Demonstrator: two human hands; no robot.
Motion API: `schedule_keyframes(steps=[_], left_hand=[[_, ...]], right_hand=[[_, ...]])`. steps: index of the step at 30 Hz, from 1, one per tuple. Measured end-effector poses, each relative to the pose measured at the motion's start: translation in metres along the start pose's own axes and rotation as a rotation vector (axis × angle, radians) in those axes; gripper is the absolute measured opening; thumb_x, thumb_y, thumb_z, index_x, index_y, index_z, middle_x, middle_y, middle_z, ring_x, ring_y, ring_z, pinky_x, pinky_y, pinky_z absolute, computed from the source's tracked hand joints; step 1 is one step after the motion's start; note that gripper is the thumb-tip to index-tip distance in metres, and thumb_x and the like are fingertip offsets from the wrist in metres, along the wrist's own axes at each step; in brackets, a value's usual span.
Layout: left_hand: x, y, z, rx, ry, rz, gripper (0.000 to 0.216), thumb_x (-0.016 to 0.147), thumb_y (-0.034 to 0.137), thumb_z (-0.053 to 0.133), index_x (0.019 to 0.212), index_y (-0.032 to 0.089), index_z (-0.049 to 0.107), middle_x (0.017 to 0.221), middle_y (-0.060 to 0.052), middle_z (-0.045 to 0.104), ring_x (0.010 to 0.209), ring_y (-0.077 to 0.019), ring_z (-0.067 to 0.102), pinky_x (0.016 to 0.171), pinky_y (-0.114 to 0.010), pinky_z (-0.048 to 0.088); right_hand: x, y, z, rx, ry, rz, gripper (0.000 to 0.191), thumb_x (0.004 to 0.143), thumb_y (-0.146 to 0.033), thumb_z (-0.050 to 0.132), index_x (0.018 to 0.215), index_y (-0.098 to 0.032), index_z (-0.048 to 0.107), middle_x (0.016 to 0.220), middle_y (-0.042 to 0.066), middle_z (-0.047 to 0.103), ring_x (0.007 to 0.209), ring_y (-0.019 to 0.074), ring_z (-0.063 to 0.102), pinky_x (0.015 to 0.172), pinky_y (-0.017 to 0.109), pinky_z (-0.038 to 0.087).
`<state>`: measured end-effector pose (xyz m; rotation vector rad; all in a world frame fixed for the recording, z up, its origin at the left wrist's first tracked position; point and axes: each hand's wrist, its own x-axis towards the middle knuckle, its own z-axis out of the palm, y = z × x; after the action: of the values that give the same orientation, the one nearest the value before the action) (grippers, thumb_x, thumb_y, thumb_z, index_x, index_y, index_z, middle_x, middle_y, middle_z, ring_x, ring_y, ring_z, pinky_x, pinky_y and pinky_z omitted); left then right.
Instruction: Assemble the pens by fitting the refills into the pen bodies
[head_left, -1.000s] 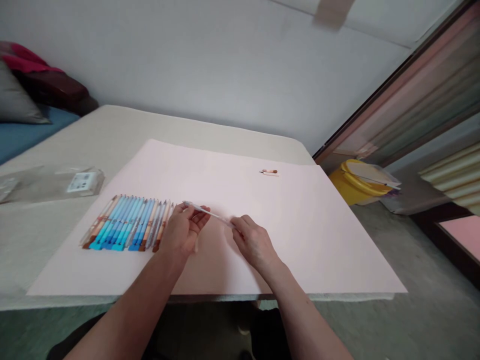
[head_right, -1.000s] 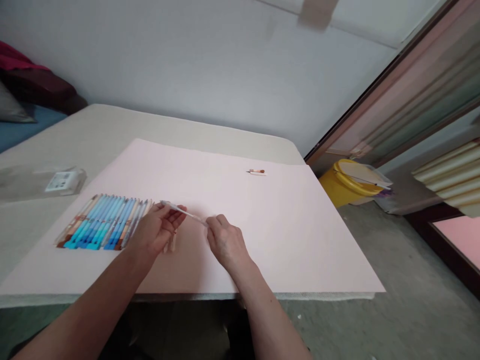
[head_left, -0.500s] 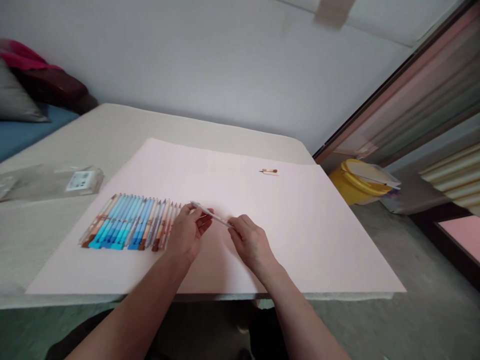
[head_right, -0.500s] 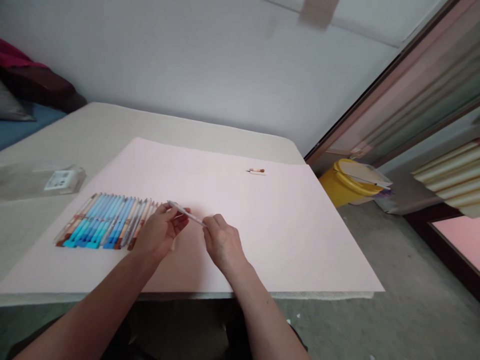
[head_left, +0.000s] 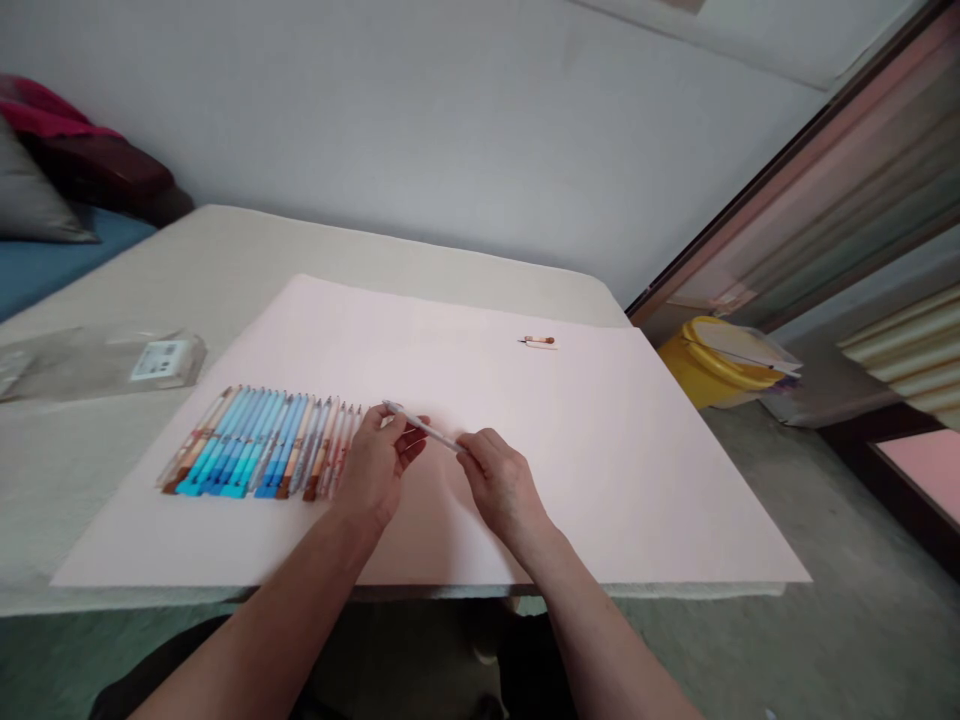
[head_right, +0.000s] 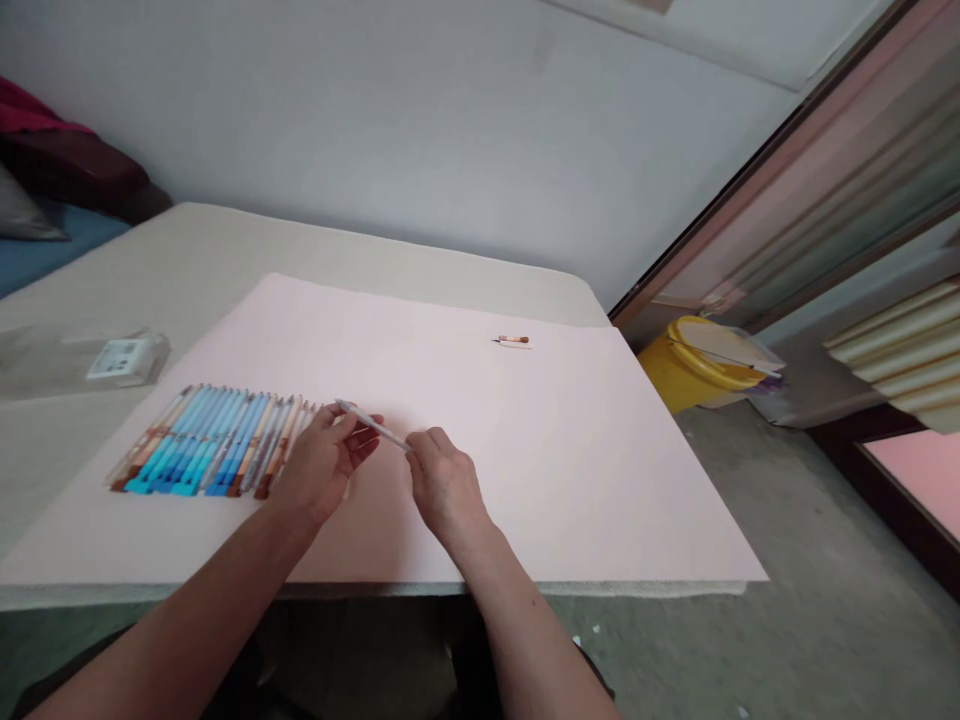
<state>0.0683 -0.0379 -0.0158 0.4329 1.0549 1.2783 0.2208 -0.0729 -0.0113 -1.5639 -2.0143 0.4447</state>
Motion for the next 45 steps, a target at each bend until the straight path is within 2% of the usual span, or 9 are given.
schedule_keyframes(steps=[12,15,19,22,31,34,37,40,45], left_hand=[[0.001,-0.003,-0.003,0.023,-0.035,0.021,0.019,0.075,0.027,0.063,0.087,0.02,0.05,0.085,-0.006,0.069,0.076,-0.0153,0.063,0.072,-0.03,0.047],[0.001,-0.002,-0.002,0.026,-0.059,0.035,0.02,0.075,0.028,0.063,0.088,0.021,0.05,0.085,-0.006,0.069,0.077,-0.0153,0.063,0.073,-0.031,0.046],[0.0,0.003,-0.001,0.021,-0.096,0.044,0.018,0.076,0.028,0.062,0.087,0.02,0.05,0.08,-0.004,0.068,0.077,-0.0144,0.062,0.075,-0.03,0.045],[0.0,0.006,0.0,0.015,-0.118,0.033,0.018,0.075,0.027,0.063,0.087,0.02,0.051,0.077,-0.003,0.067,0.075,-0.0143,0.062,0.075,-0.029,0.045],[0.0,0.011,-0.001,0.024,-0.133,0.071,0.024,0.075,0.031,0.062,0.095,0.021,0.055,0.083,-0.005,0.067,0.085,-0.0174,0.062,0.076,-0.031,0.045],[0.001,0.011,-0.001,0.046,-0.065,0.101,0.022,0.073,0.034,0.066,0.087,0.02,0.057,0.083,-0.003,0.064,0.082,-0.0144,0.06,0.073,-0.028,0.044],[0.002,0.012,-0.001,0.048,0.038,0.146,0.021,0.067,0.03,0.073,0.076,0.017,0.059,0.078,0.001,0.059,0.072,-0.0092,0.054,0.069,-0.023,0.043],[0.002,0.014,-0.002,0.015,0.054,0.143,0.021,0.063,0.023,0.074,0.079,0.015,0.063,0.079,-0.001,0.06,0.073,-0.0101,0.056,0.072,-0.026,0.045],[0.002,0.016,-0.002,0.002,-0.036,0.129,0.028,0.069,0.022,0.068,0.096,0.015,0.062,0.082,-0.006,0.066,0.08,-0.0159,0.061,0.079,-0.032,0.046]], right_hand=[[0.002,0.0,0.003,0.161,0.051,0.08,0.015,0.085,-0.018,0.047,0.088,-0.021,0.062,0.083,0.003,0.061,0.07,0.0141,0.054,0.063,0.025,0.04],[0.004,0.0,0.003,0.343,0.049,0.191,0.012,0.08,-0.019,0.052,0.082,-0.02,0.063,0.073,0.001,0.06,0.063,0.0128,0.052,0.058,0.025,0.038],[0.006,-0.001,0.002,0.773,-0.098,0.455,0.008,0.074,-0.022,0.058,0.074,-0.017,0.064,0.052,-0.004,0.05,0.044,0.0089,0.042,0.045,0.023,0.03],[0.008,-0.003,0.0,0.984,-0.149,0.551,0.006,0.069,-0.022,0.061,0.069,-0.016,0.063,0.049,-0.004,0.05,0.04,0.0068,0.038,0.041,0.022,0.025],[0.01,-0.012,0.005,0.996,-0.074,0.565,0.006,0.066,-0.02,0.059,0.069,-0.015,0.062,0.049,-0.005,0.049,0.039,0.0062,0.039,0.04,0.021,0.025],[0.01,-0.017,0.007,0.903,-0.055,0.525,0.007,0.067,-0.02,0.059,0.072,-0.016,0.063,0.051,-0.005,0.05,0.041,0.0069,0.042,0.042,0.021,0.03],[0.008,-0.021,0.009,0.867,-0.057,0.488,0.007,0.069,-0.021,0.059,0.072,-0.017,0.063,0.05,-0.006,0.049,0.042,0.0071,0.042,0.043,0.021,0.032],[0.006,-0.021,0.011,0.977,-0.09,0.518,0.006,0.068,-0.021,0.06,0.071,-0.016,0.063,0.049,-0.006,0.049,0.041,0.0067,0.041,0.042,0.021,0.029],[0.006,-0.017,0.015,1.173,-0.118,0.601,0.01,0.065,-0.021,0.063,0.073,-0.015,0.062,0.059,-0.003,0.056,0.039,0.0044,0.038,0.04,0.021,0.023]])
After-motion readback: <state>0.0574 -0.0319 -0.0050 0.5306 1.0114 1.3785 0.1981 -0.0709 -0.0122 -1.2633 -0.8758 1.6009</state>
